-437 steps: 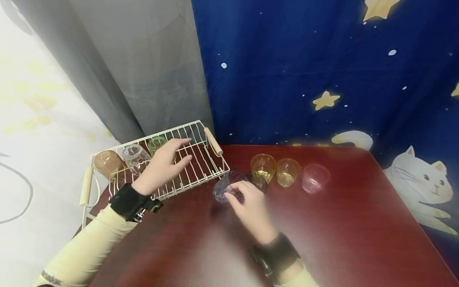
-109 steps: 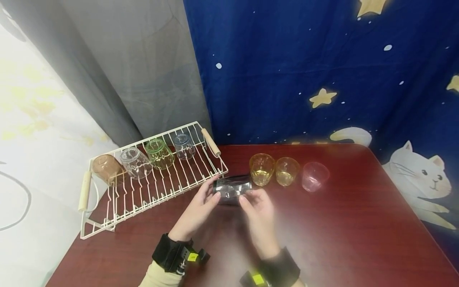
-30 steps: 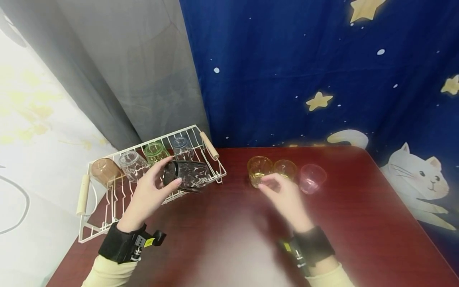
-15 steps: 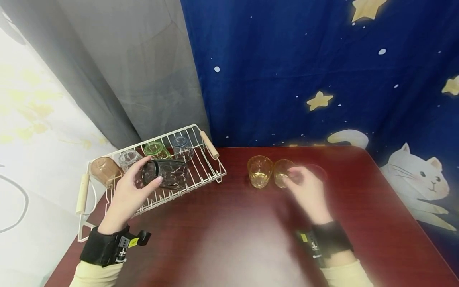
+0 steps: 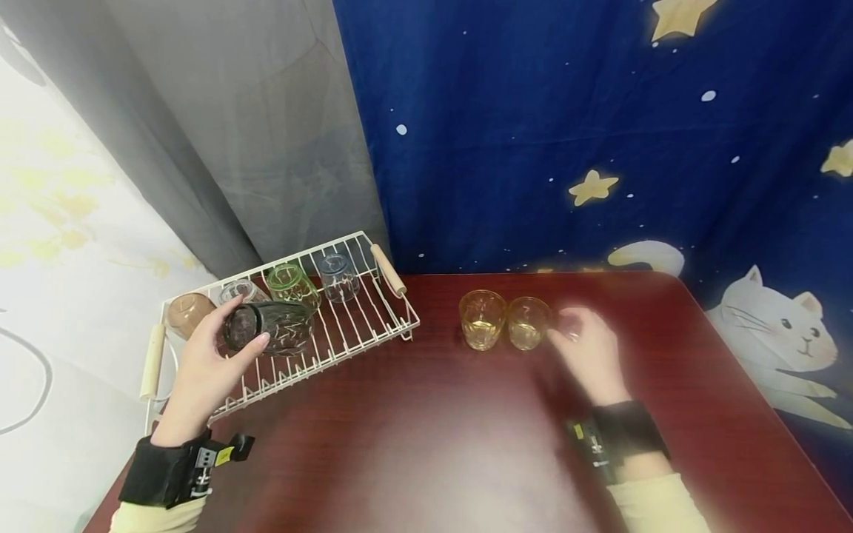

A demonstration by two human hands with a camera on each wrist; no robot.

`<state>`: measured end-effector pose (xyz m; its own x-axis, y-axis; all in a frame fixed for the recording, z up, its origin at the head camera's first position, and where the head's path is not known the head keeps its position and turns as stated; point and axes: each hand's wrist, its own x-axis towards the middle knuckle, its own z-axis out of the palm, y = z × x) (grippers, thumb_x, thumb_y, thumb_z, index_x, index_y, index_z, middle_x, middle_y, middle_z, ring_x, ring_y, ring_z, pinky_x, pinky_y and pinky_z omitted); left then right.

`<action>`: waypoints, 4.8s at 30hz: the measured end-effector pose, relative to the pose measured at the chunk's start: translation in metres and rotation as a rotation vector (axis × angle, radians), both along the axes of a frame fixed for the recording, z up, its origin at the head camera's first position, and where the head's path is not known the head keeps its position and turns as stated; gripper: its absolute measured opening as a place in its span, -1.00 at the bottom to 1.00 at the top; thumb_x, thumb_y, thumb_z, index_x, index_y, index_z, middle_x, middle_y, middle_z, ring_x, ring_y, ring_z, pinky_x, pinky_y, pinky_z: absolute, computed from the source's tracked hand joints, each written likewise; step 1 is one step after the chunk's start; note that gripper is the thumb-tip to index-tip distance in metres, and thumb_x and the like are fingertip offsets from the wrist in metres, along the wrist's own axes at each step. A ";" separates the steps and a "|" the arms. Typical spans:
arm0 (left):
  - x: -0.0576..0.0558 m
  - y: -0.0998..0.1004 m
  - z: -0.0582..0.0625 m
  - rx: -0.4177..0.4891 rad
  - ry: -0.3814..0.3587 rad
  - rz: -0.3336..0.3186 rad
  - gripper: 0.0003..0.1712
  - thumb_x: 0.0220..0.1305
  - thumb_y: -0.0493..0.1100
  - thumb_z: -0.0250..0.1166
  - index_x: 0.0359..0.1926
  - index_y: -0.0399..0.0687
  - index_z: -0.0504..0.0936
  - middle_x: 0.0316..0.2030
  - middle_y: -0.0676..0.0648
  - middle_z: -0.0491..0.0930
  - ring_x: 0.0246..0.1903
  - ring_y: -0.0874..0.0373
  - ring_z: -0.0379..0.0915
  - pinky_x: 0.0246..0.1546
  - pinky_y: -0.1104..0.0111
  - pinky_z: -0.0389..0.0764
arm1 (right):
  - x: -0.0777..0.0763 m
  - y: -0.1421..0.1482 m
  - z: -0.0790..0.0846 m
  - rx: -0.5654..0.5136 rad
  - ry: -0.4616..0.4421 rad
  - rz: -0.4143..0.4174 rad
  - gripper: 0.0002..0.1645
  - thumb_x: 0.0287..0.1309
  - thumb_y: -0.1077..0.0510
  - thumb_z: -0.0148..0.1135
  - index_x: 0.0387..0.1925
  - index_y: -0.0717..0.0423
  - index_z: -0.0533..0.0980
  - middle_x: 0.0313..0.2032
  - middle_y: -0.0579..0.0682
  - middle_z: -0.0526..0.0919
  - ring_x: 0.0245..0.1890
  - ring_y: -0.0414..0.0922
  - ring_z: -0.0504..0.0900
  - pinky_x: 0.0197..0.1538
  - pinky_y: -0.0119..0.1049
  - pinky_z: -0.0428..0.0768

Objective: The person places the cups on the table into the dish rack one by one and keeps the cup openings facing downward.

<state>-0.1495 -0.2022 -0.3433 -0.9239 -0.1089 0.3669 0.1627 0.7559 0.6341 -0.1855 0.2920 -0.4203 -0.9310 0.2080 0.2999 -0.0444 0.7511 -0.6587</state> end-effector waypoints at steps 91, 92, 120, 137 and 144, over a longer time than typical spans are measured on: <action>0.015 -0.077 -0.036 -0.161 -0.167 0.181 -0.29 0.30 -0.12 0.21 0.36 -0.42 0.24 0.22 -0.56 0.26 0.23 -0.47 0.18 0.21 -0.31 0.25 | -0.004 0.007 0.002 0.313 0.100 -0.089 -0.78 0.12 0.23 0.23 -0.21 0.28 0.59 -0.33 0.29 0.70 -0.34 0.34 0.63 -0.40 0.25 0.50; 0.015 -0.076 -0.035 -0.165 -0.160 0.183 -0.29 0.30 -0.12 0.20 0.35 -0.42 0.25 0.23 -0.55 0.27 0.23 -0.46 0.17 0.22 -0.30 0.24 | -0.003 0.007 0.004 0.310 0.104 -0.091 -0.78 0.12 0.23 0.23 -0.20 0.28 0.59 -0.33 0.29 0.70 -0.35 0.34 0.63 -0.40 0.25 0.50; 0.003 0.020 -0.005 -0.018 0.093 -0.067 -0.50 0.29 -0.19 0.25 0.24 -0.19 0.48 0.22 -0.24 0.50 0.27 -0.16 0.38 0.32 -0.05 0.32 | 0.028 -0.039 0.055 0.026 0.366 -0.073 -0.80 0.12 0.23 0.35 -0.18 0.19 0.67 -0.36 0.19 0.75 -0.42 -0.84 0.26 -0.35 -0.76 0.25; -0.002 0.096 -0.016 0.105 0.004 -0.260 -0.48 0.28 -0.10 0.28 0.25 -0.07 0.49 0.20 -0.11 0.53 0.24 -0.01 0.43 0.31 0.03 0.42 | 0.039 -0.103 0.041 -0.352 0.332 0.015 -0.81 0.13 0.29 0.35 -0.17 0.18 0.66 -0.40 -0.42 0.62 -0.41 -0.55 0.51 -0.33 -0.70 0.43; -0.003 0.119 -0.027 0.113 -0.056 -0.309 -0.42 0.29 -0.07 0.27 0.31 -0.06 0.43 0.25 -0.10 0.51 0.29 0.02 0.40 0.31 0.07 0.42 | 0.042 -0.120 0.038 -0.675 0.306 0.114 -0.84 0.19 0.38 0.26 -0.17 0.32 0.59 -0.38 -0.36 0.62 -0.36 -0.42 0.57 -0.28 -0.64 0.52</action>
<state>-0.1526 -0.0834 -0.3699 -0.9379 0.1429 0.3160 0.3359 0.6009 0.7253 -0.1437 0.1721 -0.3825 -0.8531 0.3459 0.3907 -0.3533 0.1681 -0.9203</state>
